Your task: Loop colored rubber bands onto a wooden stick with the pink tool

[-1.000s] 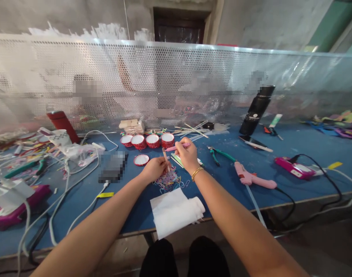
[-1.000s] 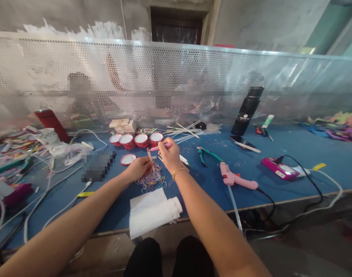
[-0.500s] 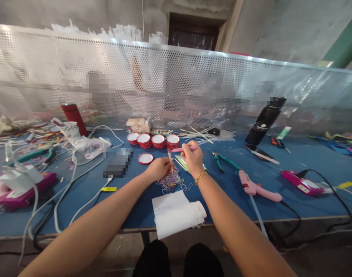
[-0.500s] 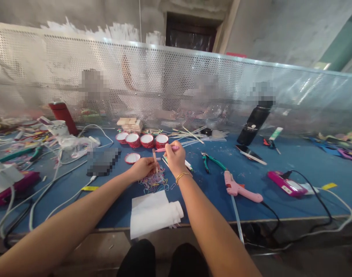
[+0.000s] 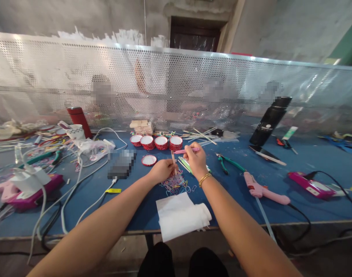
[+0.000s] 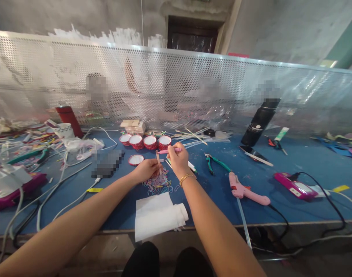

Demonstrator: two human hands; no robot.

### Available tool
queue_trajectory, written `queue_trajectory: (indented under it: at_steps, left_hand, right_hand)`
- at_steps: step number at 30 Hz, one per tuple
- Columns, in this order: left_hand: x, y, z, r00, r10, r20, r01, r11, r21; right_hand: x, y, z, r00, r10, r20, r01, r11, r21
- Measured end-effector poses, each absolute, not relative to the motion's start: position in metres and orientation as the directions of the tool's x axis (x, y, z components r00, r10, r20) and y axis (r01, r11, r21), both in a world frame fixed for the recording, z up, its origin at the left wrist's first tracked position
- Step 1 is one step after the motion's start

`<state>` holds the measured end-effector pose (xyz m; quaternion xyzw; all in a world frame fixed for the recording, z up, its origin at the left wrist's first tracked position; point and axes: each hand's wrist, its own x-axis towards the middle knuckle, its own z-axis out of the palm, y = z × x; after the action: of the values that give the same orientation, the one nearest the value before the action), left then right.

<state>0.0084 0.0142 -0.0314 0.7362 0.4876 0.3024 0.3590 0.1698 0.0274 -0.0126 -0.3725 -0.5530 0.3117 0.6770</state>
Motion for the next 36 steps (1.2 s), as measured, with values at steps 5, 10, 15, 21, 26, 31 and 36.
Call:
queue_trajectory:
  at_steps: [5,10,15,21,26,31,36]
  left_hand:
    - [0.0077,0.0136,-0.0320,0.351,0.930,0.108,0.484,-0.279,0.829]
    - [0.0065,0.0153,-0.0346,0.349,0.930,0.120,0.495,-0.291,0.819]
    - [0.0060,0.0163,-0.0357,0.361,0.924,0.129,0.493,-0.307,0.814]
    - [0.0068,0.0156,-0.0344,0.356,0.928,0.115,0.496,-0.292,0.818]
    - [0.0078,0.0142,-0.0325,0.355,0.928,0.111,0.483,-0.283,0.829]
    - [0.0080,0.0147,-0.0330,0.348,0.930,0.121,0.490,-0.290,0.822]
    - [0.0076,0.0162,-0.0342,0.345,0.932,0.113,0.505,-0.286,0.814]
  right_hand:
    - [0.1695,0.0263,-0.0116,0.215,0.837,0.504,-0.031,0.521,-0.853]
    - [0.1693,0.0256,-0.0113,0.206,0.839,0.504,-0.034,0.521,-0.853]
    - [0.1689,0.0256,-0.0114,0.190,0.840,0.508,-0.041,0.524,-0.851]
    - [0.1695,0.0272,-0.0130,0.220,0.825,0.521,-0.006,0.535,-0.845]
    - [0.1704,0.0273,-0.0129,0.205,0.827,0.523,0.013,0.532,-0.847]
    - [0.1699,0.0268,-0.0126,0.182,0.843,0.507,-0.049,0.522,-0.851]
    - [0.1703,0.0274,-0.0131,0.184,0.844,0.503,-0.039,0.518,-0.855]
